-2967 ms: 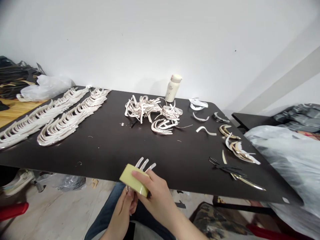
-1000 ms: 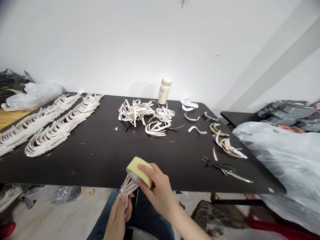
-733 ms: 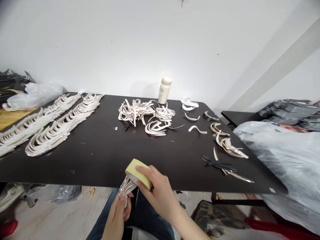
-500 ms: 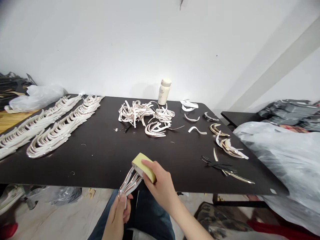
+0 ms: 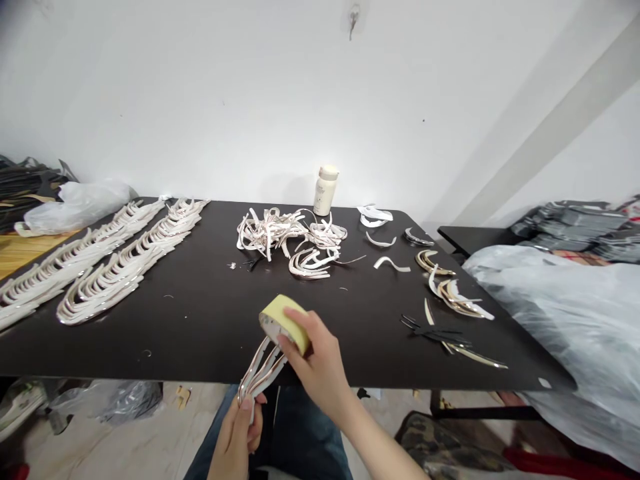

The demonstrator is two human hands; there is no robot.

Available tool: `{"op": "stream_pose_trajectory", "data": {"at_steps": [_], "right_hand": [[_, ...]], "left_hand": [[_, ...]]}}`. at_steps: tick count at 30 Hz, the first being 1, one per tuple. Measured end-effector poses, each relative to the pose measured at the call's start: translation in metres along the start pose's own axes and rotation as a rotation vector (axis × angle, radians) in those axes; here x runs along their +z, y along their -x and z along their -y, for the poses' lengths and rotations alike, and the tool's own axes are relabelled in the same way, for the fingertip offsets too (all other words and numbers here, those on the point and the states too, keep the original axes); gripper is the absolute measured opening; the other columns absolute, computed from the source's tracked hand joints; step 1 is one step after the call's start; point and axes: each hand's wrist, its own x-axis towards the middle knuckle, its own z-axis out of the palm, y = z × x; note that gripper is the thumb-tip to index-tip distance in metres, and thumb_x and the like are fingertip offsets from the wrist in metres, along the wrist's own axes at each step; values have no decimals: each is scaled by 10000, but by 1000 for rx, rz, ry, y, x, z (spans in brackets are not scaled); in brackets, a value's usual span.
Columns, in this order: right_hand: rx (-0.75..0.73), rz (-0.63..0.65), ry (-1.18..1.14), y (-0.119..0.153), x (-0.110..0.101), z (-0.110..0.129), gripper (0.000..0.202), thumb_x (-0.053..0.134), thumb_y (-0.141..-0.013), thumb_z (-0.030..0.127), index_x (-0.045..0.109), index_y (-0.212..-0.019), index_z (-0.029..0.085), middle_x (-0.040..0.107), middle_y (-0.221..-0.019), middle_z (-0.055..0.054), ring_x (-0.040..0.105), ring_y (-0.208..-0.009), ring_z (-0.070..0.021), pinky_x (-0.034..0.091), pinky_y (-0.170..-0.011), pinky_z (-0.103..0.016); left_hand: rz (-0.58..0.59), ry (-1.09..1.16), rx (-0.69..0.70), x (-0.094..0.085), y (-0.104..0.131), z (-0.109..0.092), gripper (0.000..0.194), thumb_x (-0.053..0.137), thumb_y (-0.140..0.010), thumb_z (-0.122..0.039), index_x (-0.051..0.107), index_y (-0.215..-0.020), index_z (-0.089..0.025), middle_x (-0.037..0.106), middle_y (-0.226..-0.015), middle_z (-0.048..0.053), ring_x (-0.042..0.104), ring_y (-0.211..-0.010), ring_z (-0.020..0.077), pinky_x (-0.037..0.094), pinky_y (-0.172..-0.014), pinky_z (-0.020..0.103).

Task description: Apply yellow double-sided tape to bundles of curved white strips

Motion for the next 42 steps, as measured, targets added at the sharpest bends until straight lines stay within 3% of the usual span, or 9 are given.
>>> {"op": "stream_pose_trajectory", "data": {"at_steps": [5,9,12,16,20,32,37,39,42], "right_hand": [[-1,206,24,-12,-3,-3,320,569,-886,248,557,-1204,284,614,-971,-17,600,-807,-159,477,-713,-251],[26,12,19,-18,1,-8,338,569,-884,271,546,-1221,262,616,-985,-26,607,-837,-168,480,-746,-262],[12,45,45,-16,3,-12,324,566,-882,254,557,-1206,265,620,-965,-22,611,-816,-166,478,-725,-257],[11,-102,51,-5,-1,-14,302,545,-901,273,552,-1202,262,591,-917,-22,591,-761,-158,475,-678,-246],[20,25,71,5,-6,-15,298,525,-907,242,550,-1204,262,604,-937,-25,603,-795,-159,479,-704,-246],[-16,-185,61,17,-5,-9,276,530,-905,262,546,-1181,256,573,-864,-28,586,-710,-160,488,-630,-245],[27,82,57,18,5,0,305,503,-908,241,563,-1203,283,600,-940,-41,611,-753,-171,513,-681,-279],[85,3,-52,16,4,-5,294,513,-906,290,566,-1194,272,610,-981,-49,618,-806,-184,521,-703,-286],[342,-288,-299,11,-6,-21,463,481,-902,458,442,-1321,267,615,-1053,-71,621,-724,-191,481,-465,-248]], "left_hand": [[16,-9,3,-1,-2,2,642,539,-681,-770,607,-807,-144,332,-484,-98,242,-433,61,198,-435,199],[25,-3,-6,-2,-4,2,665,526,-671,-786,608,-802,-138,319,-473,-105,227,-421,55,182,-433,202],[20,-2,-19,-2,-5,3,669,536,-658,-790,609,-798,-140,312,-467,-107,209,-415,50,163,-430,205],[16,22,-19,-2,-6,6,640,549,-660,-781,601,-784,-155,305,-462,-107,194,-417,52,165,-427,207],[14,31,-11,-1,-6,7,644,555,-647,-786,592,-772,-155,308,-465,-108,192,-420,50,150,-429,207],[-8,0,1,0,-6,6,650,548,-641,-796,590,-772,-161,286,-466,-109,196,-399,49,158,-414,192],[5,-32,20,-2,-9,7,643,534,-654,-796,606,-760,-165,305,-451,-99,211,-396,59,171,-412,213],[40,-58,30,-6,-11,5,631,532,-655,-795,612,-741,-175,310,-420,-95,198,-377,63,169,-399,225],[-27,-108,71,-24,-13,-6,639,536,-619,-818,621,-730,-194,344,-380,-83,227,-360,79,203,-394,240]]}}
